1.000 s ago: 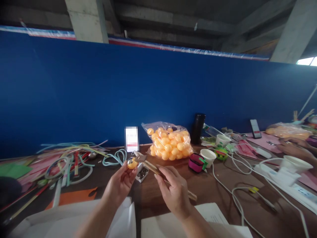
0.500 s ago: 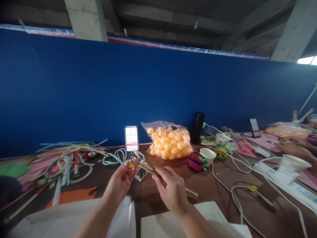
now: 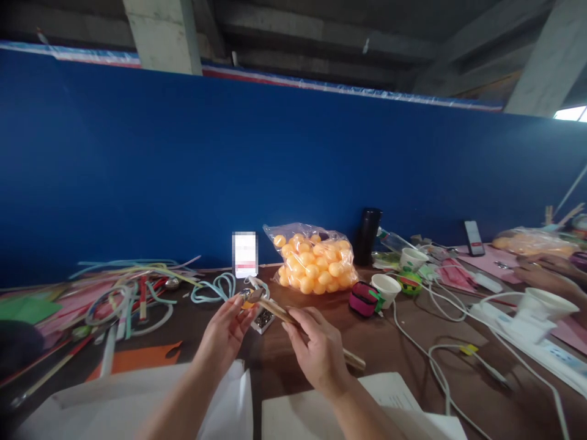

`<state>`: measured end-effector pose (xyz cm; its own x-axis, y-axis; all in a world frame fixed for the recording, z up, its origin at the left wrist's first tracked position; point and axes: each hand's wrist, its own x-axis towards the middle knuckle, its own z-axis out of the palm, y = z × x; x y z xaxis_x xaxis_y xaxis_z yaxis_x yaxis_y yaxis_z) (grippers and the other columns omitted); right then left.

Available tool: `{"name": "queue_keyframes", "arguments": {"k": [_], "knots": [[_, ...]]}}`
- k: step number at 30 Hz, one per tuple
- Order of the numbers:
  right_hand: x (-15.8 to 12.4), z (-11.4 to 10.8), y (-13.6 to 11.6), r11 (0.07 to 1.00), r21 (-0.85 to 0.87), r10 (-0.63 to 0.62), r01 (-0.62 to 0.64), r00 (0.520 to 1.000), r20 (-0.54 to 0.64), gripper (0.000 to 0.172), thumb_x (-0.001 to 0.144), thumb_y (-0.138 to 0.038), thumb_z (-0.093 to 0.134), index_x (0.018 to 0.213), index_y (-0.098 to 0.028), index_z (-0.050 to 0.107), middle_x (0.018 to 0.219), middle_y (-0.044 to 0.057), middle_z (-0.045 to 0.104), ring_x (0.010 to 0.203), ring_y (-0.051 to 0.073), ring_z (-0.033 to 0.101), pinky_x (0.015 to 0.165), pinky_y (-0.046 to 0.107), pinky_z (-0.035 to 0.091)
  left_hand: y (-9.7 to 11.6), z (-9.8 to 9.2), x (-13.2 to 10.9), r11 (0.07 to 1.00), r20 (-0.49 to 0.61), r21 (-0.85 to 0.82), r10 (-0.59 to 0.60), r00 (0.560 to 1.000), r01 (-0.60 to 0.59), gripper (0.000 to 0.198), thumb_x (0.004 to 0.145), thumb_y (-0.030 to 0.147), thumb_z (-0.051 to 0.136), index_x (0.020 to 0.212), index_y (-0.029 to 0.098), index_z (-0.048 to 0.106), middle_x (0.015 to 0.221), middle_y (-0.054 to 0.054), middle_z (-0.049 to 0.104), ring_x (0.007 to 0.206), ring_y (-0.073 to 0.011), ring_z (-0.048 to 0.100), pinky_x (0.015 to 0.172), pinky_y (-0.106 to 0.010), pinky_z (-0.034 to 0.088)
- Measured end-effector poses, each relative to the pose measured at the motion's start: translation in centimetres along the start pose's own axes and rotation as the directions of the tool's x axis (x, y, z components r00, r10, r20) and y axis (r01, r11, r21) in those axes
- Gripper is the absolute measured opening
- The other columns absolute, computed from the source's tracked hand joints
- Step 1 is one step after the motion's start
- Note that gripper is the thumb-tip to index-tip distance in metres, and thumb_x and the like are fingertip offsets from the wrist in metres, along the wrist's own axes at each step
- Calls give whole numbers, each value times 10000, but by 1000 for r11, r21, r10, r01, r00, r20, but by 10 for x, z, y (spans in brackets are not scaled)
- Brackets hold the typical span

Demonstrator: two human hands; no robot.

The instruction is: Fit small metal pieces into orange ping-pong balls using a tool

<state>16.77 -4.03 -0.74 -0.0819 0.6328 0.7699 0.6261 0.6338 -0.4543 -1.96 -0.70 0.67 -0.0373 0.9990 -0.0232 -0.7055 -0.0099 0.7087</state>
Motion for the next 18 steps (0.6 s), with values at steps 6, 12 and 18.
{"name": "queue_keyframes", "arguments": {"k": [6, 12, 18], "knots": [[0, 0, -2, 1000, -6, 16, -16, 1000, 5, 239, 878, -203, 551, 1108, -219, 616, 1000, 86, 660, 911, 200, 639, 826, 330, 539, 1, 2, -1, 1000, -20, 8, 1, 1000, -1, 121, 792, 170, 648, 906, 128, 636, 842, -76, 714, 753, -139, 688, 749, -223, 555], [3, -4, -5, 999, 28, 18, -16, 997, -69, 254, 864, -194, 571, 1110, -227, 623, 1003, 79, 666, 916, 204, 647, 813, 324, 551, 1, 1, -2, 1000, -7, -12, -2, 1000, 2, 166, 760, 188, 687, 904, 124, 633, 840, -80, 714, 800, -164, 692, 755, -239, 557], [4, -9, -7, 998, 56, 32, -28, 996, -79, 259, 858, -179, 579, 1108, -232, 620, 1005, 69, 661, 919, 198, 643, 794, 309, 557, 1, 2, -2, 1000, 7, -23, -13, 1000, 14, 191, 750, 193, 703, 914, 132, 625, 856, -73, 709, 821, -168, 692, 754, -244, 558]]}}
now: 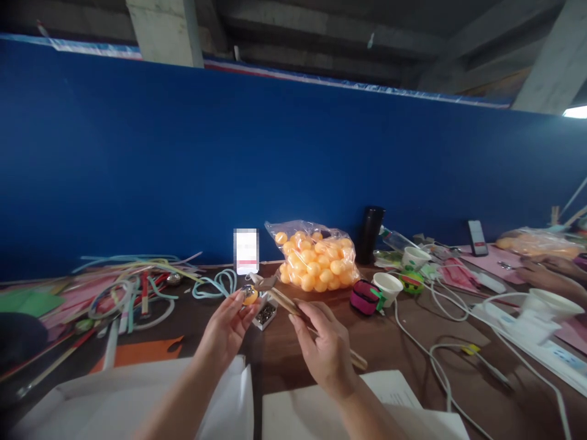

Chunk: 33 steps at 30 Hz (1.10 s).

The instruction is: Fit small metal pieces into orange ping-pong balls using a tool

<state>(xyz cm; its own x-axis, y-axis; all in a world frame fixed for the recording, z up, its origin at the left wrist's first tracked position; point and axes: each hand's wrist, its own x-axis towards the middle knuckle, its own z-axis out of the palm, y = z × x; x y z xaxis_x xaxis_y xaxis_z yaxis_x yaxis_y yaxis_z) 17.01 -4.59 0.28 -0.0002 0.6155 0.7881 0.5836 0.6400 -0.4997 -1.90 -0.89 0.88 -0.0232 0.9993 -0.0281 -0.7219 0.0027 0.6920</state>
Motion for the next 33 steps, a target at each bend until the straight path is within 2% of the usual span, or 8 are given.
{"name": "queue_keyframes", "arguments": {"k": [6, 16, 23, 29, 33], "knots": [[-1, 3, 2, 997, -74, 0, 5, 997, 71, 248, 869, -191, 564, 1108, -233, 619, 1006, 69, 656, 918, 197, 637, 836, 328, 535, -2, -1, 0, 999, -6, 36, 3, 1000, -2, 191, 777, 187, 672, 953, 134, 620, 897, -84, 709, 822, -172, 695, 762, -249, 558], [-1, 4, 2, 996, -88, 3, 5, 996, 87, 220, 882, -210, 544, 1088, -221, 622, 972, 76, 660, 896, 201, 638, 816, 328, 535, -2, -1, 1, 997, 18, 72, 36, 999, -37, 244, 756, 215, 699, 974, 130, 632, 916, -82, 710, 829, -158, 687, 785, -243, 544], [0, 6, 2, 996, -89, 7, -2, 998, 60, 214, 880, -227, 543, 1073, -224, 637, 943, 71, 671, 871, 199, 653, 787, 318, 551, -3, -1, 1, 989, 52, 105, 95, 994, -100, 298, 726, 236, 730, 996, 155, 632, 994, -66, 686, 872, -166, 678, 819, -277, 535], [2, 2, 2, 1000, -22, 10, -10, 1000, -5, 218, 877, -220, 553, 1080, -221, 632, 970, 81, 670, 898, 208, 648, 799, 329, 552, -4, 1, 0, 976, 77, 153, 142, 987, -152, 360, 730, 264, 725, 1058, 165, 615, 1039, -70, 671, 947, -179, 657, 910, -316, 490], [2, 0, 0, 999, -34, 0, 1, 1000, 26, 226, 884, -207, 543, 1095, -217, 623, 964, 85, 666, 895, 206, 641, 809, 340, 543, -6, 1, -2, 962, 111, 205, 161, 981, -181, 370, 737, 254, 718, 1083, 178, 612, 1120, -83, 648, 1030, -203, 626, 925, -320, 478]]}}
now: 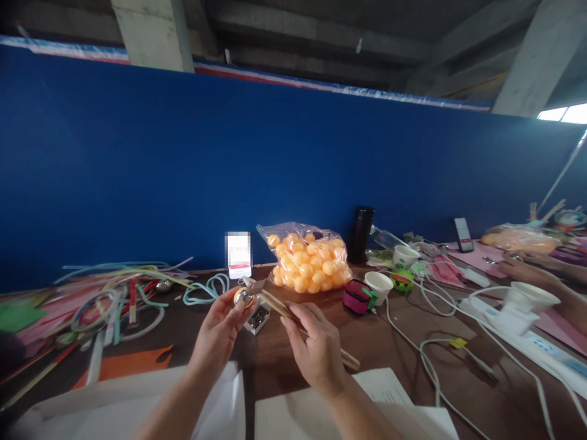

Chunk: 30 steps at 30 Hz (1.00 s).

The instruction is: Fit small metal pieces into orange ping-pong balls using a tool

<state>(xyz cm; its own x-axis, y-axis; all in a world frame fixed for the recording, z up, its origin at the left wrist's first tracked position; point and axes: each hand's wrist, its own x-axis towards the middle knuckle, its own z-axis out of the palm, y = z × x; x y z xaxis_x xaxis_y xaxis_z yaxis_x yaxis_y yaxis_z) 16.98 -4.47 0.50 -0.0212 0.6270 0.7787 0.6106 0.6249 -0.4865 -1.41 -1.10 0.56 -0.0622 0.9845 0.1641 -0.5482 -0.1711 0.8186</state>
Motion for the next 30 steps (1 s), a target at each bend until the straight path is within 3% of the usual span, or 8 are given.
{"name": "queue_keyframes", "arguments": {"k": [9, 19, 30], "knots": [[0, 0, -1, 1000, 0, 13, -13, 1000, 19, 223, 887, -218, 534, 1091, -225, 625, 966, 84, 666, 884, 205, 645, 787, 329, 553, 2, 5, -1, 1000, -12, 2, 27, 1000, -27, 389, 691, 214, 750, 1058, 175, 627, 1128, -86, 658, 983, -198, 644, 896, -307, 492], [-2, 1, 3, 998, -50, 24, -23, 999, 30, 231, 879, -212, 546, 1096, -227, 623, 953, 68, 665, 874, 200, 645, 797, 328, 544, -5, -3, 4, 986, -25, 158, 57, 998, -52, 404, 726, 256, 716, 1105, 185, 596, 1110, -73, 655, 944, -175, 646, 882, -294, 472], [-1, 2, 3, 999, -45, -4, 5, 1000, 5, 224, 878, -221, 551, 1087, -214, 633, 963, 80, 670, 881, 199, 645, 804, 327, 544, 4, 5, 1, 970, -108, 240, 76, 991, -48, 416, 667, 239, 749, 1054, 181, 606, 996, -68, 691, 881, -179, 659, 821, -286, 478]]}}
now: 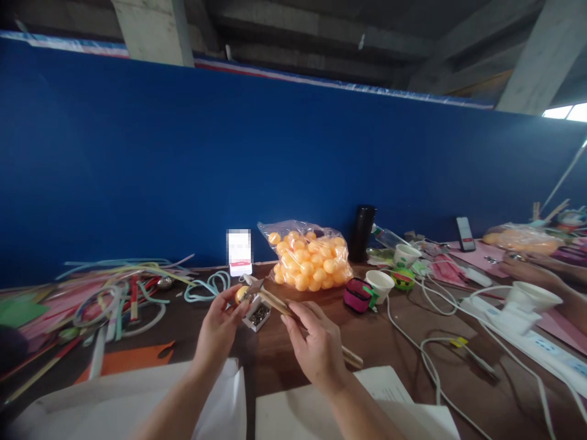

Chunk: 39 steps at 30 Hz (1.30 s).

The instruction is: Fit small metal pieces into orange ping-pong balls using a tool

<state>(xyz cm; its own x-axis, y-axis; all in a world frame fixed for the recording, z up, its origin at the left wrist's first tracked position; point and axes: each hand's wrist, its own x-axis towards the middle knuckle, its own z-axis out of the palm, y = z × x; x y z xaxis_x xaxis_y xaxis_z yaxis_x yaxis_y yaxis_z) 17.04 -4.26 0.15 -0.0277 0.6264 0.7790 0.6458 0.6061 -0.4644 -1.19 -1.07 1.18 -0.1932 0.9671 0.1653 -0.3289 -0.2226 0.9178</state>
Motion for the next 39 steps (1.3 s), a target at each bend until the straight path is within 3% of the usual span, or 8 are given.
{"name": "queue_keyframes", "arguments": {"k": [4, 8, 22, 27, 33, 39], "knots": [[0, -1, 0, 1000, 26, -6, 7, 999, -35, 233, 872, -209, 563, 1095, -219, 628, 966, 76, 666, 886, 197, 641, 794, 315, 544, -3, -2, 1, 997, 20, 80, 21, 1000, -23, 428, 711, 289, 709, 1098, 171, 569, 1001, -75, 684, 909, -189, 649, 837, -312, 473], [-1, -1, 0, 1000, -8, -7, 7, 1000, 18, 251, 870, -184, 566, 1111, -229, 619, 990, 67, 657, 904, 191, 635, 825, 314, 531, -5, -3, 0, 991, 16, 127, 28, 999, -30, 437, 713, 294, 701, 1109, 173, 561, 1045, -91, 678, 919, -191, 644, 836, -314, 470], [-2, 0, 3, 999, -38, -1, 3, 999, 53, 251, 878, -205, 553, 1120, -224, 618, 1001, 67, 661, 908, 188, 648, 829, 297, 536, -9, -5, 2, 992, 6, 122, 33, 999, -34, 434, 714, 291, 702, 1111, 182, 564, 1056, -91, 675, 945, -203, 646, 848, -319, 472], [-3, 0, 4, 999, -38, -13, 15, 998, 64, 254, 875, -193, 560, 1121, -227, 615, 999, 68, 657, 908, 188, 640, 821, 303, 535, -11, -5, 4, 998, 6, 59, 14, 1000, -14, 447, 683, 303, 733, 1091, 188, 589, 1028, -79, 687, 924, -202, 653, 855, -330, 481], [-1, -1, 6, 1000, 29, 2, 0, 999, -45, 267, 866, -174, 573, 1124, -233, 610, 982, 63, 654, 893, 186, 637, 785, 295, 539, -14, -7, 4, 989, 104, -146, -14, 994, 29, 442, 728, 321, 705, 1136, 189, 598, 1176, -96, 637, 1060, -234, 609, 939, -371, 459], [-2, -1, 5, 1000, -6, 7, -7, 1000, 4, 249, 871, -187, 564, 1111, -231, 612, 996, 71, 656, 904, 197, 637, 802, 309, 536, -17, -8, 4, 989, 173, -139, -19, 985, 44, 430, 771, 307, 674, 1180, 213, 580, 1243, -89, 608, 1106, -238, 587, 984, -377, 426]]}}
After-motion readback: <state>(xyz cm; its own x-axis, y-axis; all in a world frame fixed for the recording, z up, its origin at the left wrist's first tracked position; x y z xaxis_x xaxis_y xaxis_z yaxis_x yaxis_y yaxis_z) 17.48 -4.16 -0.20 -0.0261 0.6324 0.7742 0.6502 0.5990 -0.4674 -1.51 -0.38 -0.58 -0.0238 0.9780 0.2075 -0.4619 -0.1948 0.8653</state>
